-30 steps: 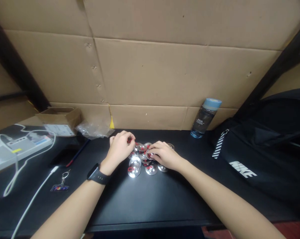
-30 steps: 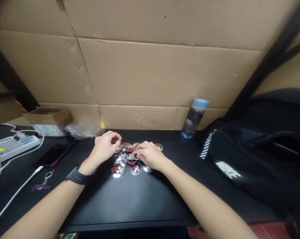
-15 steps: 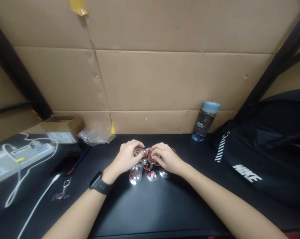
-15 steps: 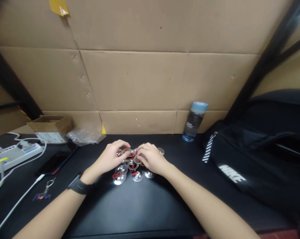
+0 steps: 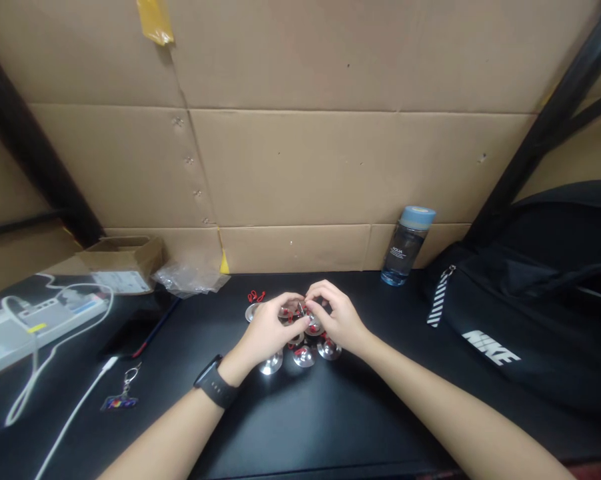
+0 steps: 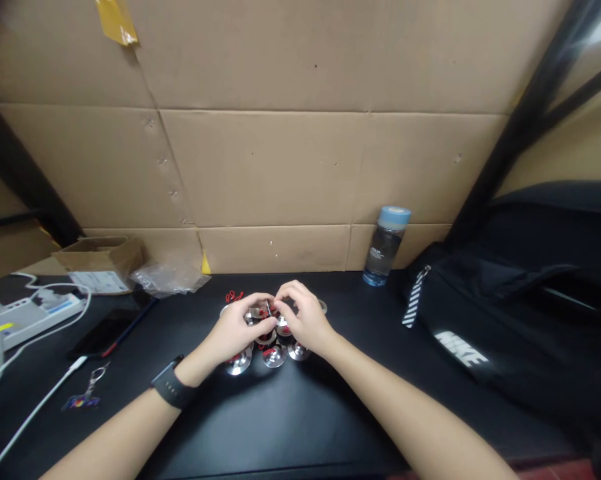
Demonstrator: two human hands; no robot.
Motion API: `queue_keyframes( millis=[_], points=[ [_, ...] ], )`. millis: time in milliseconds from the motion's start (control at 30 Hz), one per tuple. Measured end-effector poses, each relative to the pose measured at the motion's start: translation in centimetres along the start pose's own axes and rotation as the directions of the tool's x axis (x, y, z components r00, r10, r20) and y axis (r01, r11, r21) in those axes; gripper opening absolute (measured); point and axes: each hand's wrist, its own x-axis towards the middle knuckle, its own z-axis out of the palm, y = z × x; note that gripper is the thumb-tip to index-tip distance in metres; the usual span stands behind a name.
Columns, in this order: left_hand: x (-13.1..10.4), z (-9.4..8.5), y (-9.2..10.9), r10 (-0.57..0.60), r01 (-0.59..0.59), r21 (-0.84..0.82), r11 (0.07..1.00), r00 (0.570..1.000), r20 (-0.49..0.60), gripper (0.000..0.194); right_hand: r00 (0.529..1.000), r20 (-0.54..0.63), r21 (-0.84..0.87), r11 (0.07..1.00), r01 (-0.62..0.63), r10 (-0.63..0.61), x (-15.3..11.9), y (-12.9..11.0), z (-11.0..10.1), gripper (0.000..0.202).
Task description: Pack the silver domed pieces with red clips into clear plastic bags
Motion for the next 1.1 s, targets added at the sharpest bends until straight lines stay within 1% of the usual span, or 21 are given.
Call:
queue_keyframes(
  millis=[133, 200, 267, 333, 400, 467, 567, 633, 700, 767, 800, 867, 900, 933, 1000, 1067, 1100],
  points=[
    [0.1, -0.3, -0.6, 0.001, 0.007, 0.108, 0.994, 0.997, -0.071, 0.037, 0.989, -0.097, 0.062, 0.993, -0.104, 0.109, 0.3, 0.9, -0.2, 0.015],
    [0.1, -0.5, -1.0, 0.008, 0.006, 0.156, 0.988, 0.996, -0.092, 0.042, 0.978, -0.118, 0.108, 0.981, -0.158, 0.171, 0.5, 1.5, -0.6, 0.019],
    [0.1, -0.5, -1.4, 0.023, -0.008, 0.141, 0.99, 0.994, -0.109, 0.05, 0.969, -0.081, 0.128, 0.967, -0.221, 0.232, 0.6, 2.0, -1.0, 0.02],
    [0.2, -0.5, -1.7, 0.035, -0.025, 0.082, 0.996, 0.991, -0.131, 0.053, 0.96, -0.006, 0.106, 0.955, -0.278, 0.28, 0.6, 2.5, -1.4, 0.019],
    [0.3, -0.6, -1.8, 0.041, -0.035, 0.044, 0.998, 0.988, -0.148, 0.048, 0.949, 0.064, 0.061, 0.948, -0.313, 0.309, 0.5, 2.9, -1.5, 0.016],
    [0.4, -0.9, -1.8, 0.042, -0.033, 0.054, 0.998, 0.983, -0.177, 0.043, 0.939, 0.12, 0.023, 0.945, -0.327, 0.323, 0.3, 3.2, -1.4, 0.011],
    [0.7, -2.2, -1.8, 0.059, -0.029, 0.114, 0.993, 0.961, -0.272, 0.045, 0.925, 0.185, 0.003, 0.941, -0.339, 0.333, 0.1, 3.5, -1.1, 0.008],
    [0.9, -3.3, -2.1, 0.089, -0.033, 0.163, 0.986, 0.934, -0.345, 0.045, 0.923, 0.202, 0.01, 0.942, -0.336, 0.327, 0.1, 3.6, -1.0, 0.008],
    [1.1, -4.3, -2.4, 0.092, -0.018, 0.198, 0.98, 0.923, -0.373, 0.045, 0.93, 0.2, 0.016, 0.948, -0.317, 0.308, 0.1, 3.5, -1.0, 0.007],
    [1.2, -4.7, -2.8, 0.061, 0.001, 0.186, 0.982, 0.943, -0.327, 0.051, 0.951, 0.169, 0.021, 0.963, -0.267, 0.26, 0.1, 3.1, -1.2, 0.011],
    [1.2, -4.6, -2.8, 0.048, -0.001, 0.167, 0.986, 0.96, -0.277, 0.055, 0.965, 0.149, 0.017, 0.975, -0.22, 0.215, 0.2, 2.8, -1.4, 0.02],
    [0.9, -3.8, -2.6, 0.046, -0.028, 0.122, 0.992, 0.988, -0.15, 0.066, 0.988, 0.133, -0.008, 0.997, -0.082, 0.083, 0.3, 1.9, -1.8, 0.042],
    [0.7, -3.3, -2.3, 0.055, -0.046, 0.106, 0.993, 0.995, -0.086, 0.07, 0.99, 0.144, -0.025, 1.0, -0.007, 0.01, 0.3, 1.4, -1.9, 0.05],
    [0.5, -2.7, -1.9, 0.063, -0.06, 0.092, 0.994, 0.998, -0.028, 0.072, 0.984, 0.168, -0.038, 0.997, 0.063, -0.055, 0.3, 1.1, -2.1, 0.052],
    [0.0, -1.6, -1.1, 0.079, -0.082, 0.062, 0.995, 0.995, 0.056, 0.073, 0.963, 0.228, -0.04, 0.987, 0.157, -0.144, 0.3, 0.6, -2.2, 0.042],
    [-0.3, -0.8, -0.4, 0.103, -0.106, 0.028, 0.994, 0.989, 0.102, 0.072, 0.943, 0.263, -0.039, 0.974, 0.222, -0.205, 0.3, 0.5, -2.1, 0.03],
    [-0.5, -0.6, -0.2, 0.115, -0.118, 0.015, 0.993, 0.986, 0.119, 0.073, 0.934, 0.272, -0.059, 0.964, 0.258, -0.233, 0.2, 0.6, -2.0, 0.027]
  ],
)
